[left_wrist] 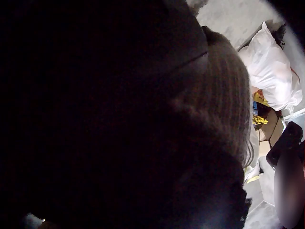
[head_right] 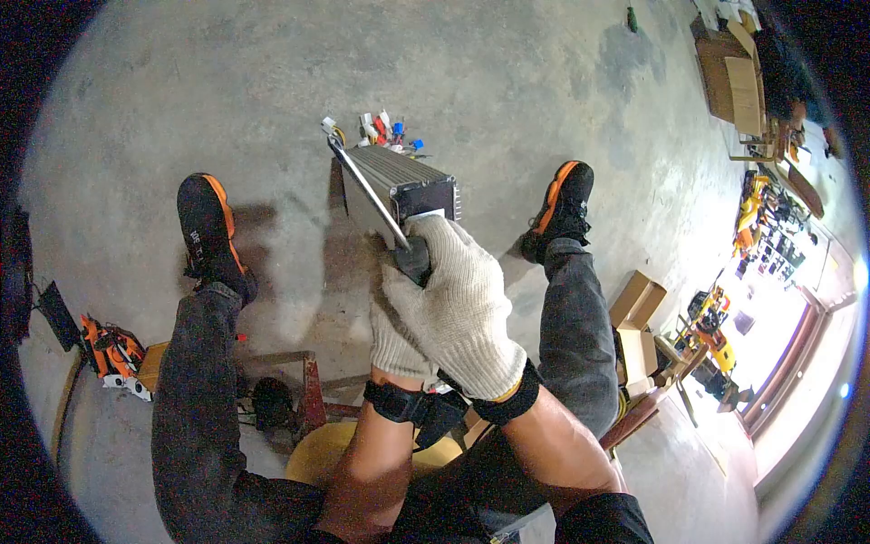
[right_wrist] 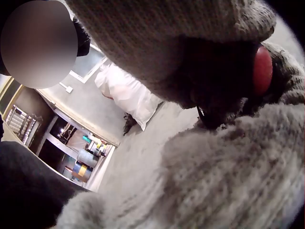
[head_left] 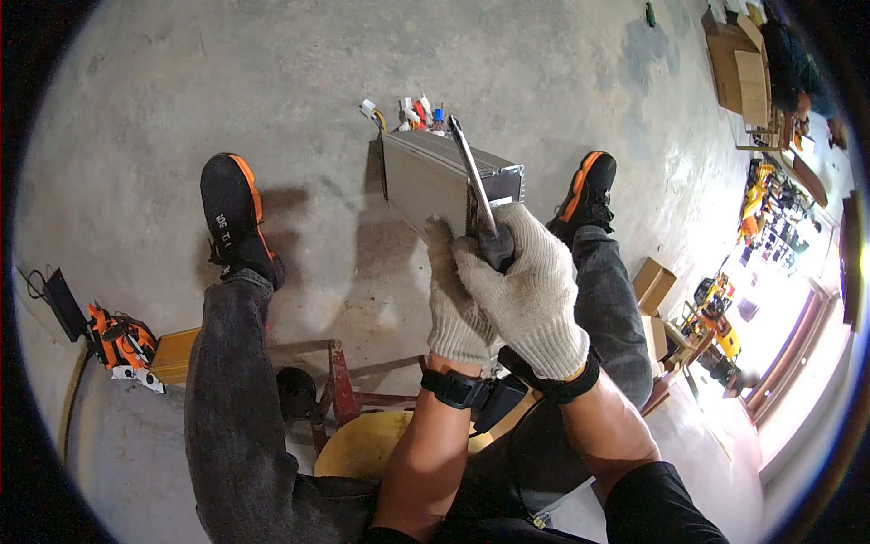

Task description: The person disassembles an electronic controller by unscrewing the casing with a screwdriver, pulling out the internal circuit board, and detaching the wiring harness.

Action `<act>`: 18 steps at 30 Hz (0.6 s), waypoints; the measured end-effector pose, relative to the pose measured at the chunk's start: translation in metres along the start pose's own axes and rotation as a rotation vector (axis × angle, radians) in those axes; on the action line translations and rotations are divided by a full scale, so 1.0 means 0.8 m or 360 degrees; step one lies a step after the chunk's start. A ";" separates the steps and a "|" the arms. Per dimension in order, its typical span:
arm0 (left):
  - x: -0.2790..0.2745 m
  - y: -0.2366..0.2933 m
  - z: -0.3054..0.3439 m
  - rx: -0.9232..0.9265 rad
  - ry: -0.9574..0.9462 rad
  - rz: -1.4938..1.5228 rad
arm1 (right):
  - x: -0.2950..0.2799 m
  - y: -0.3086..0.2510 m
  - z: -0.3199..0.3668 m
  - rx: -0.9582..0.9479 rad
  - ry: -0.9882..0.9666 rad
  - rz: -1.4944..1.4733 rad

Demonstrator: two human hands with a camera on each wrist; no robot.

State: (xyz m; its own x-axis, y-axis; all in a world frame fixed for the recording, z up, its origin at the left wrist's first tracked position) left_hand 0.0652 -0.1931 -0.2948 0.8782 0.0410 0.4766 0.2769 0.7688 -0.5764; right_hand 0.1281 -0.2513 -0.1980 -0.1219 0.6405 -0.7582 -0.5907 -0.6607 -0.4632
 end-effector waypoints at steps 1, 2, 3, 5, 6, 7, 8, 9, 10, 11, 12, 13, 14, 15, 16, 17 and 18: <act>0.000 0.000 0.000 -0.0001 0.0001 0.0001 | -0.001 0.000 0.000 0.0001 0.0000 0.0001; 0.000 0.000 0.000 0.0009 0.0000 -0.0014 | -0.001 0.000 -0.001 0.0011 -0.0008 -0.0022; 0.000 0.000 -0.001 0.0018 -0.0003 -0.0029 | -0.001 0.000 -0.001 0.0019 -0.0016 -0.0046; -0.002 -0.003 -0.004 -0.0001 0.0027 0.0024 | -0.001 0.000 -0.001 0.0028 -0.0023 -0.0032; -0.003 -0.005 -0.005 -0.0020 0.0055 0.0076 | -0.001 0.000 -0.001 0.0034 -0.0030 -0.0019; -0.001 -0.005 -0.004 -0.0021 0.0054 0.0076 | -0.001 0.000 -0.002 0.0033 -0.0028 -0.0019; 0.001 -0.003 -0.003 0.0046 0.0053 -0.0067 | -0.001 0.000 -0.002 0.0026 -0.0021 -0.0020; 0.003 0.000 -0.002 0.0113 0.0054 -0.0210 | -0.001 0.000 -0.002 0.0019 -0.0015 -0.0022; -0.004 0.001 -0.004 0.0111 0.0055 -0.0210 | -0.001 0.000 -0.002 0.0021 -0.0014 -0.0022; -0.014 0.000 -0.009 0.0049 0.0028 -0.0114 | -0.001 0.001 -0.001 0.0043 -0.0009 -0.0028; -0.021 0.000 -0.012 -0.0012 -0.0003 -0.0018 | -0.001 0.001 -0.002 0.0061 -0.0003 -0.0035; -0.015 -0.001 -0.011 -0.0013 -0.0004 -0.0018 | -0.001 0.002 -0.001 0.0061 -0.0002 -0.0036; -0.008 -0.002 -0.008 0.0000 0.0017 -0.0069 | -0.001 0.002 -0.001 0.0050 -0.0011 -0.0027; -0.003 -0.002 -0.007 0.0014 0.0035 -0.0119 | -0.001 0.002 -0.001 0.0036 -0.0019 -0.0018; -0.004 -0.002 -0.008 0.0014 0.0034 -0.0119 | -0.001 0.002 -0.002 0.0035 -0.0018 -0.0018; -0.006 0.002 -0.008 0.0092 0.0044 -0.0218 | -0.001 0.001 -0.003 0.0017 -0.0003 -0.0019; -0.009 0.005 -0.008 0.0170 0.0057 -0.0317 | 0.000 0.001 -0.003 0.0002 0.0012 -0.0020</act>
State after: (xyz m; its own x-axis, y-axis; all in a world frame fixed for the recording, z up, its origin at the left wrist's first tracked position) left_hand 0.0627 -0.1945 -0.3046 0.8241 -0.1395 0.5489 0.4050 0.8226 -0.3990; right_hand 0.1295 -0.2527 -0.1992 -0.1085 0.6458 -0.7558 -0.5930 -0.6522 -0.4722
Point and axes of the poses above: each hand's wrist, its own z-axis away from the middle knuckle, its own x-axis out of the palm, y = z × x, the point moved 4 cm from there along -z, towards the middle knuckle, and after that the axes turned 6 degrees about z, right-handed, at the moved point
